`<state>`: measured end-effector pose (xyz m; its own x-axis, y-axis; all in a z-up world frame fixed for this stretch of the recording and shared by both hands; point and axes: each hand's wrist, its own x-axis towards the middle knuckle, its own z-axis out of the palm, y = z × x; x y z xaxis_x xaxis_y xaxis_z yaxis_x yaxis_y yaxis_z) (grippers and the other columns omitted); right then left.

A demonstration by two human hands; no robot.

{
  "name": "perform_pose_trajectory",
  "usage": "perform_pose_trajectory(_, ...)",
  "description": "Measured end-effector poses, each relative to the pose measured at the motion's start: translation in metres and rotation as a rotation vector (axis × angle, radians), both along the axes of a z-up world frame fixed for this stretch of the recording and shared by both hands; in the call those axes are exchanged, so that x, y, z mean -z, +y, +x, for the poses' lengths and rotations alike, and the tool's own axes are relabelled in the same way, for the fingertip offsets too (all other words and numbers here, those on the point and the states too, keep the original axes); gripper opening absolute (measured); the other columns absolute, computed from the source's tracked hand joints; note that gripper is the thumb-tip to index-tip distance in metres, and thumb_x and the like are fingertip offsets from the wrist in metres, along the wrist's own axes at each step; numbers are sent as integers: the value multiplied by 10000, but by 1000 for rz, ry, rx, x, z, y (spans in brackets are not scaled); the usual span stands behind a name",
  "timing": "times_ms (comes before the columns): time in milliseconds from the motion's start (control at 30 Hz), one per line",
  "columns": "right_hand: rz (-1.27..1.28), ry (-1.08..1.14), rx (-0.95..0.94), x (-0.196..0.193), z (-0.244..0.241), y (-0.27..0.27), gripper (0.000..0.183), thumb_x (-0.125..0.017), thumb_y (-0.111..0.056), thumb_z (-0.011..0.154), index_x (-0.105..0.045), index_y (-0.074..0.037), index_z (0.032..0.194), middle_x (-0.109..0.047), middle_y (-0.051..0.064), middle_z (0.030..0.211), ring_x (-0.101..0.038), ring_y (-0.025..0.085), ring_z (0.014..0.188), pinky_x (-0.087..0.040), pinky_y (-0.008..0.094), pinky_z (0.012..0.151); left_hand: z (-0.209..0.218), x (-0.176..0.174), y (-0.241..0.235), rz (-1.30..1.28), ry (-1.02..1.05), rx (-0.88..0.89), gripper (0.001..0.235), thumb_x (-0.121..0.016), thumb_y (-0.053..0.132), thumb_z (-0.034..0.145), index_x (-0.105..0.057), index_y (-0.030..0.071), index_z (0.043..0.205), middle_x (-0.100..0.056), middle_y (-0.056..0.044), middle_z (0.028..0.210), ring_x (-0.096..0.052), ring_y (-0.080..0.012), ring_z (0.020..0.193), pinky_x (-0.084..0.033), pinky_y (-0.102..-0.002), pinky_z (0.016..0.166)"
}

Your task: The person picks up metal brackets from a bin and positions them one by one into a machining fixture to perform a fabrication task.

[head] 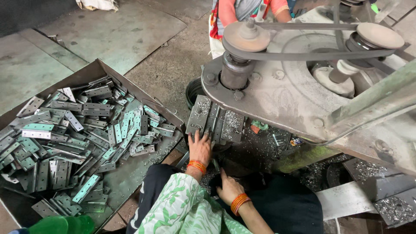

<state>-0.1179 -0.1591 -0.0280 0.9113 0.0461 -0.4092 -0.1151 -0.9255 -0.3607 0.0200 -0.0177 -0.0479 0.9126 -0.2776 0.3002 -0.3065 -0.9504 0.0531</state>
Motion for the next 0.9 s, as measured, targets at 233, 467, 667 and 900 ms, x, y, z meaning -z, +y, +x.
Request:
perform_pose_trajectory(233, 53, -82, 36, 16, -6, -3, 863, -704, -278, 851, -250, -164, 1576, -656, 224, 1264, -659, 424, 1106, -543, 527, 932, 30, -1, -8, 28, 125, -1, 331, -509, 261, 999, -712, 175, 1246, -554, 17, 1461, -324, -339, 1470, -234, -658, 1166)
perform_pose_trajectory(467, 101, -126, 122, 58, -35, 7, 910, -720, -265, 847, -199, -223, 1591, -603, 234, 1338, -684, 467, 994, -573, 543, 864, 23, -15, 0, 3, 68, -1, 354, -547, 250, 951, -702, 152, 1254, -559, -10, 1436, -331, -333, 1443, -231, -652, 1159)
perform_pose_trajectory(667, 54, -33, 53, 29, -23, 1, 950, -748, -288, 833, -188, -163, 1590, -644, 257, 1229, -660, 459, 1058, -549, 536, 916, 25, -11, -5, -12, 117, -6, 339, -540, 234, 967, -706, 169, 1256, -576, 11, 1410, -333, -323, 1460, -244, -644, 1169)
perform_pose_trajectory(900, 11, -74, 37, 25, -7, 0, 830, -686, -289, 878, -267, -181, 1586, -668, 231, 1208, -682, 442, 1025, -567, 527, 886, 62, -6, -16, -19, 95, 15, 352, -550, 225, 933, -710, 169, 1241, -563, 9, 1435, -345, -339, 1435, -251, -655, 1144)
